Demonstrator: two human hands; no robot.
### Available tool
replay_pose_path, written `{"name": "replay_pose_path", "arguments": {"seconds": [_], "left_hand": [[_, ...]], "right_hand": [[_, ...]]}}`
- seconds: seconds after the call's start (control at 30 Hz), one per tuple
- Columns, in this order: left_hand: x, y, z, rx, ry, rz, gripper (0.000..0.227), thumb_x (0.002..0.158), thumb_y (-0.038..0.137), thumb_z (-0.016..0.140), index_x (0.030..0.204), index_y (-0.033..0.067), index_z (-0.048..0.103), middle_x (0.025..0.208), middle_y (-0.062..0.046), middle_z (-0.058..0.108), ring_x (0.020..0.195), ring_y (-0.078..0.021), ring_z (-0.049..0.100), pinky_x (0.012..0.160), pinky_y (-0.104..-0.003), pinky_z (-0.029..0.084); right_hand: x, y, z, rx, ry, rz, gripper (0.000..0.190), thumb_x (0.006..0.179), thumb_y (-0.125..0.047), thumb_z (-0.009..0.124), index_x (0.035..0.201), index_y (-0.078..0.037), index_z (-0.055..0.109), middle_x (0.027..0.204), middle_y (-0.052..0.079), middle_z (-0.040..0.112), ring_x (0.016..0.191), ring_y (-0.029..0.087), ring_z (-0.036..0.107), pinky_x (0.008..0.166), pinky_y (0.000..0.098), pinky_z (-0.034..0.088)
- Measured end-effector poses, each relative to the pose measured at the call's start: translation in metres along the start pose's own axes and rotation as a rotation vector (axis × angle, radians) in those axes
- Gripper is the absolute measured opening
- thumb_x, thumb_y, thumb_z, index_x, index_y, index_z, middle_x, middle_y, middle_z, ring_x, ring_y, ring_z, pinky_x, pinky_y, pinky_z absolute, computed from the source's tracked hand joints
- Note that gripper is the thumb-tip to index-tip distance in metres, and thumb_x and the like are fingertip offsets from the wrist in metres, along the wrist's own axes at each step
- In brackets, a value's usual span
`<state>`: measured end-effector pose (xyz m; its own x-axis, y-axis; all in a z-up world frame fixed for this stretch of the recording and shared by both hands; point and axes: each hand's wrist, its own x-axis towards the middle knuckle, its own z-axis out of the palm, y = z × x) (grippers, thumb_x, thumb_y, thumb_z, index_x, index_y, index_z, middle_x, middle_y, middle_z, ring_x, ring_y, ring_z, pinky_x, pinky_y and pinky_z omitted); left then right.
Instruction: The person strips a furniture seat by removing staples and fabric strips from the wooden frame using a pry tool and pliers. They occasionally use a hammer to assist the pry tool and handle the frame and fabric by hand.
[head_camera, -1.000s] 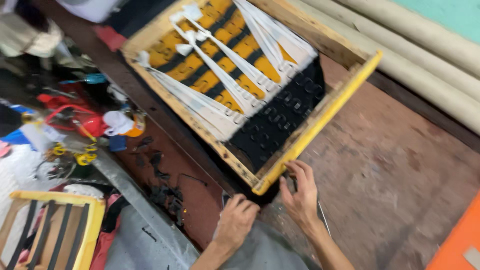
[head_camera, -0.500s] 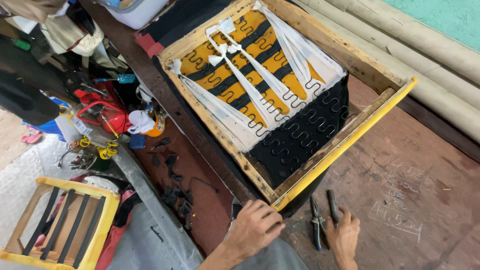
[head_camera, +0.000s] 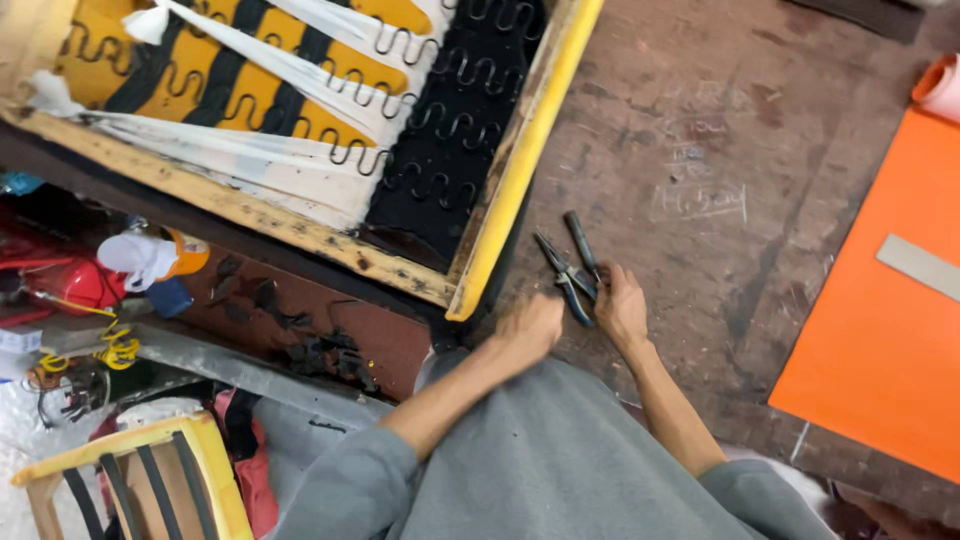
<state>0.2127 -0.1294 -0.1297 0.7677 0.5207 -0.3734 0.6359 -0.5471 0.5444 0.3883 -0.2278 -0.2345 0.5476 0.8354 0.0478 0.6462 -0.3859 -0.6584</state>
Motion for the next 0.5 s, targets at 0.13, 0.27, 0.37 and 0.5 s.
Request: {"name": "replay_pose_path", "arguments": {"seconds": [0.13,0.27,0.37,0.5], "left_hand": [[0.059,-0.004,0.023,-0.177,0.054,-0.241,0.033,0.096,0.033,0.067,0.096,0.0009,0.074,0.099,-0.025,0.073,0.095,-0.0440,0.072,0.081,-0.052,0.058],[0.094,-0.001,0.045,-0.224,0.134,-0.338,0.048,0.094,0.029,0.070,0.124,-0.0037,0.052,0.101,-0.028,0.072,0.099,-0.0444,0.071,0.082,-0.052,0.058],[0.104,-0.006,0.053,-0.351,0.196,-0.423,0.069,0.091,0.032,0.076,0.135,-0.0033,0.037,0.106,-0.029,0.071,0.101,-0.0456,0.070,0.084,-0.051,0.058],[0.107,0.006,0.051,-0.353,0.155,-0.484,0.101,0.087,0.030,0.081,0.149,-0.0111,0.013,0.120,-0.030,0.066,0.106,-0.0449,0.068,0.089,-0.051,0.056]], "right_hand": [[-0.006,0.006,0.001,-0.009,0.033,0.030,0.029,0.094,-0.002,0.059,0.122,-0.005,0.064,0.099,0.024,0.066,0.089,0.043,0.065,0.079,0.0513,0.053],[0.000,0.012,0.000,0.103,-0.004,0.112,0.028,0.097,-0.007,0.060,0.124,-0.009,0.066,0.095,0.019,0.071,0.085,0.037,0.070,0.077,0.0467,0.055],[-0.003,0.012,-0.016,0.182,-0.055,0.165,0.040,0.095,-0.011,0.062,0.134,-0.011,0.062,0.086,0.015,0.071,0.075,0.029,0.068,0.072,0.0426,0.053],[-0.004,0.002,-0.030,0.341,-0.150,0.210,0.043,0.096,-0.019,0.068,0.139,-0.012,0.066,0.073,0.004,0.051,0.065,0.016,0.047,0.061,0.0326,0.042]]}}
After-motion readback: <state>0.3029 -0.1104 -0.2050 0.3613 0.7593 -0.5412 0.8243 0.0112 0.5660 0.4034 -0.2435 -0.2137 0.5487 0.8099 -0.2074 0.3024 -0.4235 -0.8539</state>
